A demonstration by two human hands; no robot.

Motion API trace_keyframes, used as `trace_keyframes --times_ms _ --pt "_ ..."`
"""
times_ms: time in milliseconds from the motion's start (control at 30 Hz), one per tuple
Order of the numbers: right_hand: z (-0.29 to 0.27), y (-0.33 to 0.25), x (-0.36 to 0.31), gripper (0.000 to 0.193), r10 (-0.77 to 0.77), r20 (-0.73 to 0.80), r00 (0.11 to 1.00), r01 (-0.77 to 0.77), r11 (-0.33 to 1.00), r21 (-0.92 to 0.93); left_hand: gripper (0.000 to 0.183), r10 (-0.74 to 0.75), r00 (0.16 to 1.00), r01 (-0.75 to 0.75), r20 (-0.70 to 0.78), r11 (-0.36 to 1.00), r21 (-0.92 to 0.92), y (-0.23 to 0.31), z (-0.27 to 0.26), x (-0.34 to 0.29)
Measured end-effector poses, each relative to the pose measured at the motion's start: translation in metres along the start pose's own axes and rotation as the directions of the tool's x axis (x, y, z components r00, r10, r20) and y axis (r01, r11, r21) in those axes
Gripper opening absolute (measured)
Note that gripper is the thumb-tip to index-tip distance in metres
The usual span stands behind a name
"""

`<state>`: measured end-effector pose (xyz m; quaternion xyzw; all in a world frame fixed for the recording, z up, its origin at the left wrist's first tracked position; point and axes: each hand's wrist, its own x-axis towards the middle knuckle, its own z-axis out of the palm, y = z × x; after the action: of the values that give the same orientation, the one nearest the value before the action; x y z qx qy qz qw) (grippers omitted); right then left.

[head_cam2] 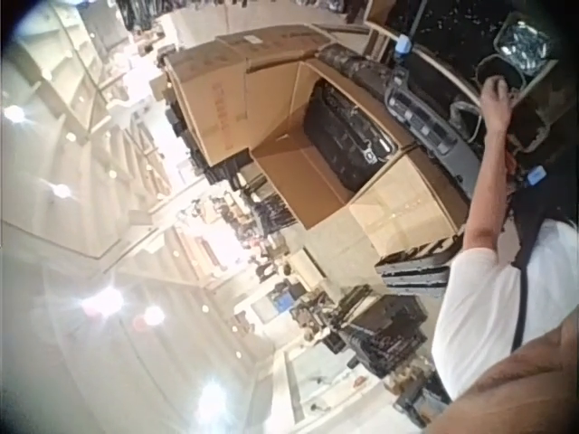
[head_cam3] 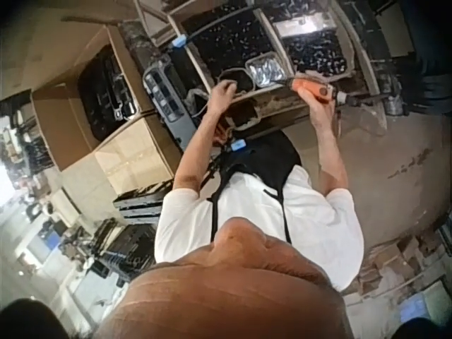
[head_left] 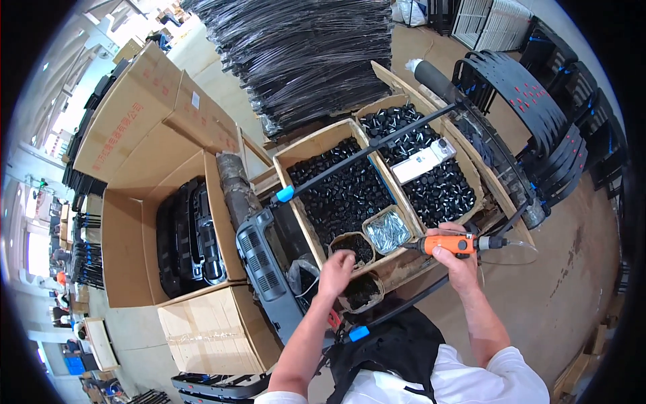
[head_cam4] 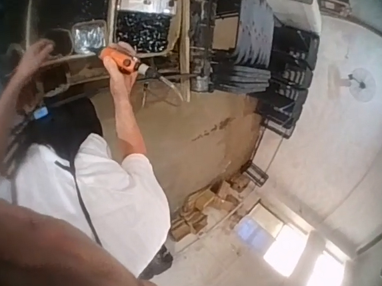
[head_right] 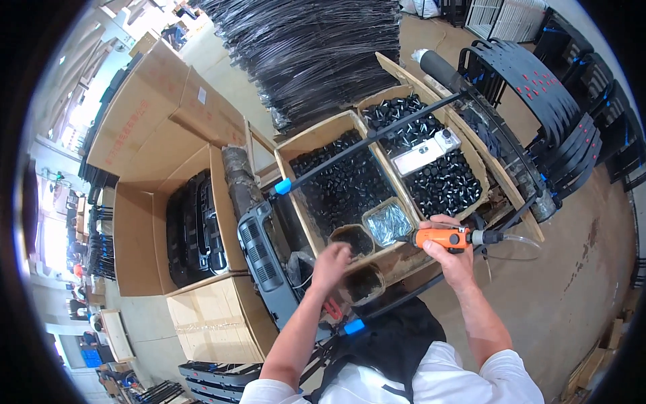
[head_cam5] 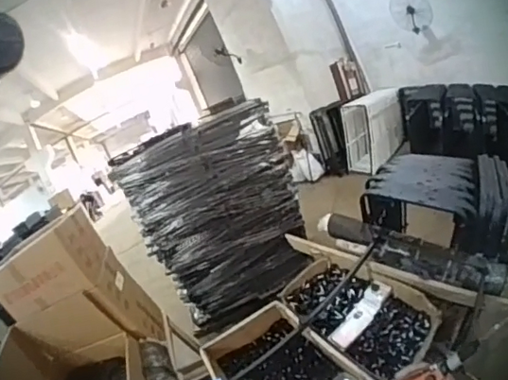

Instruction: Using a power screwdriver to attach plastic components to a leaf blower housing on an assembly line.

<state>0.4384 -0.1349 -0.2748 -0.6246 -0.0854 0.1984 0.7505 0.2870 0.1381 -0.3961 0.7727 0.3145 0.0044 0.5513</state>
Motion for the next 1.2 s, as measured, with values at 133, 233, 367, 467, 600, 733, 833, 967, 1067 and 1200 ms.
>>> trace_keyframes --times_ms 133,233,367,467,600,733,833,967,1067,1200 --pt "0.000 0.007 0.018 0.055 0.042 0.090 0.995 -0.041 0.999 -0.013 0.028 0.168 0.965 -0.087 -0.203 0.930 0.356 -0.024 -0.010 0.105" --pt "-0.017 0.004 0.022 0.055 0.076 0.111 0.991 -0.065 0.993 -0.102 0.035 0.124 0.980 -0.016 -0.157 0.832 0.554 -0.027 0.013 0.159" --pt "-0.036 -0.001 0.032 0.054 0.102 0.093 0.990 -0.096 0.993 -0.064 0.033 -0.025 1.000 0.009 0.005 0.538 0.843 -0.048 0.039 0.203" --pt "-0.045 0.002 0.044 0.054 0.119 0.066 0.991 -0.114 0.990 -0.083 0.022 0.014 1.000 0.003 -0.012 0.487 0.874 -0.056 0.053 0.214" --pt "-0.024 0.022 0.072 0.055 0.180 0.084 0.980 -0.180 0.984 -0.013 0.023 0.165 0.974 -0.002 -0.158 0.699 0.715 -0.062 0.031 0.197" --pt "0.022 0.067 0.115 0.052 0.169 0.139 0.976 -0.176 0.984 0.034 0.018 -0.255 0.945 0.141 -0.205 0.883 -0.448 -0.019 0.007 0.148" --pt "0.061 0.127 0.158 0.053 0.246 0.091 0.965 -0.256 0.958 0.129 0.012 -0.408 0.912 0.147 -0.034 0.406 -0.902 0.026 0.003 0.079" --pt "0.122 0.198 0.201 0.056 0.330 -0.013 0.944 -0.330 0.943 -0.050 0.023 -0.304 0.947 0.182 0.107 0.228 -0.956 0.027 -0.002 -0.032" --pt "0.118 0.242 0.222 0.047 0.467 0.023 0.884 -0.458 0.875 -0.157 0.025 -0.427 0.893 0.206 0.140 0.112 -0.972 0.027 0.019 -0.100" --pt "0.063 0.220 0.221 0.030 0.422 0.354 0.835 -0.042 0.690 -0.722 0.030 -0.323 0.944 0.079 0.060 0.045 -0.996 0.039 0.042 -0.152"
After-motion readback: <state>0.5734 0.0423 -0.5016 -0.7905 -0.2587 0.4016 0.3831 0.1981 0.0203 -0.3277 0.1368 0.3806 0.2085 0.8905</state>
